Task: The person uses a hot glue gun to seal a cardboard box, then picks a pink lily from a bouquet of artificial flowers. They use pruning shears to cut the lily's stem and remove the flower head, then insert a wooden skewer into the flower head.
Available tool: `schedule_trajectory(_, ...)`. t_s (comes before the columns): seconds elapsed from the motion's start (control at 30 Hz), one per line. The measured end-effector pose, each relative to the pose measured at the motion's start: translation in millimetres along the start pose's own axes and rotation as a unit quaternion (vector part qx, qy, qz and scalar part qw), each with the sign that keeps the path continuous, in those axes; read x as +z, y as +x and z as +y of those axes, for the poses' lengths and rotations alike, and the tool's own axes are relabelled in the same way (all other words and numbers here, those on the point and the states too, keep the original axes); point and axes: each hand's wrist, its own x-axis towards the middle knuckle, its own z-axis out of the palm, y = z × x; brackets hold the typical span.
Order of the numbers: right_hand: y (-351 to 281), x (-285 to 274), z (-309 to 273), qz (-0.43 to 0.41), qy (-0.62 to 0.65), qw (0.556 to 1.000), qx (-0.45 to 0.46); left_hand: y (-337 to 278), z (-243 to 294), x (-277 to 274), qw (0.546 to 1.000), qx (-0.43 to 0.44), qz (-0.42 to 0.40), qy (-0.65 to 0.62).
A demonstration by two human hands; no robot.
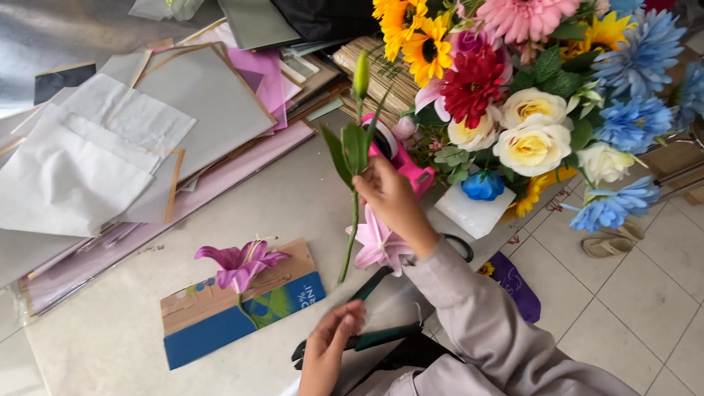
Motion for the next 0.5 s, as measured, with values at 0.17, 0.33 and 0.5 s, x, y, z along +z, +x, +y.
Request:
schedule_trajectory(0.17, -53.1, -91.8, -40.6, 0.097, 0.087, 0.988, -0.085, 45.9, 36.2, 45.4, 0.918, 0.237, 0.077, 0.308)
schedule_trajectory(0.33, -111.0, -218.1, -30.5, 0.397, 0.111, 0.908, -0.075, 101.2, 5.6, 64.2, 0.808, 0.292, 0.145, 0.491)
schedule_trajectory(0.5, -138.1, -370.2, 24.0, 0.546, -0.017, 0.836, -0.053, 101.1, -1.1, 64.5, 0.850, 0.207, 0.192, 0.445)
